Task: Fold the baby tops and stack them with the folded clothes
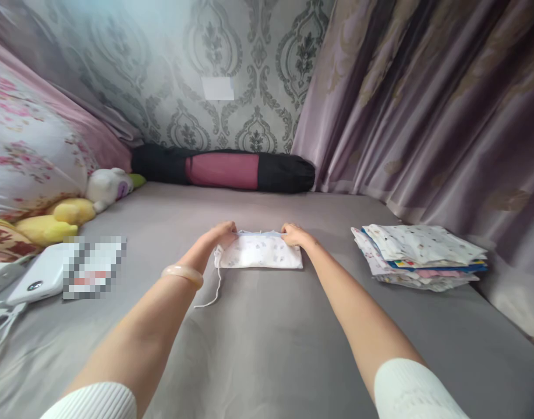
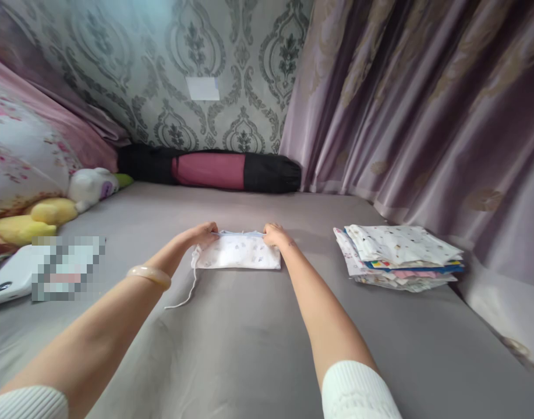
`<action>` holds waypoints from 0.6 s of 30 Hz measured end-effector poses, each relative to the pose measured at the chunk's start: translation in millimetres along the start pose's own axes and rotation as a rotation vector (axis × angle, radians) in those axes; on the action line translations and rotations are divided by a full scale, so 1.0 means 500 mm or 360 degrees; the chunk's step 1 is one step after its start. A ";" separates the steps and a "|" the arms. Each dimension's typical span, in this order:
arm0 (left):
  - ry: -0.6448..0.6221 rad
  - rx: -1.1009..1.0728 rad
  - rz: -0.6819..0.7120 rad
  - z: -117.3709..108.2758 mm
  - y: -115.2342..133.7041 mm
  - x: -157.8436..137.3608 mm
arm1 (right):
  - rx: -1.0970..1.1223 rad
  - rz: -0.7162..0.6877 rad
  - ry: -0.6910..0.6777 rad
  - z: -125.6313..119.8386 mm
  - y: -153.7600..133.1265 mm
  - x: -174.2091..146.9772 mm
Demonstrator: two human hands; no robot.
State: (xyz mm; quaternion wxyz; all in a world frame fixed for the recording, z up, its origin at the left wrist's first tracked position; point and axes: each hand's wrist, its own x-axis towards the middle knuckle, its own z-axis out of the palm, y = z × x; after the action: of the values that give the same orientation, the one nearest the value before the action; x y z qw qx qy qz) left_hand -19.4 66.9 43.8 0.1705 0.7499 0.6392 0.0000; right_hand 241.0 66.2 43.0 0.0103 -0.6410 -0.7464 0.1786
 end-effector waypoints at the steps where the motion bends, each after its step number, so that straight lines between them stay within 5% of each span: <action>1: 0.0014 -0.0002 -0.0020 -0.001 0.001 -0.006 | 0.0015 0.0003 -0.0013 -0.003 0.000 0.000; 12: 0.0156 -0.0230 0.0132 -0.046 -0.014 -0.060 | 0.0288 -0.0169 0.0001 -0.037 0.023 -0.036; 18: -0.0009 -0.0496 0.0347 -0.087 -0.028 -0.066 | 0.0471 -0.0330 0.0034 -0.070 0.032 -0.055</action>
State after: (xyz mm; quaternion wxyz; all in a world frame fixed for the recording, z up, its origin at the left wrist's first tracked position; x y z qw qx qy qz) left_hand -48.6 48.4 88.5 0.2853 0.7792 0.5460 0.1154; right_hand 269.7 50.6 77.1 0.1308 -0.5538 -0.7740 0.2776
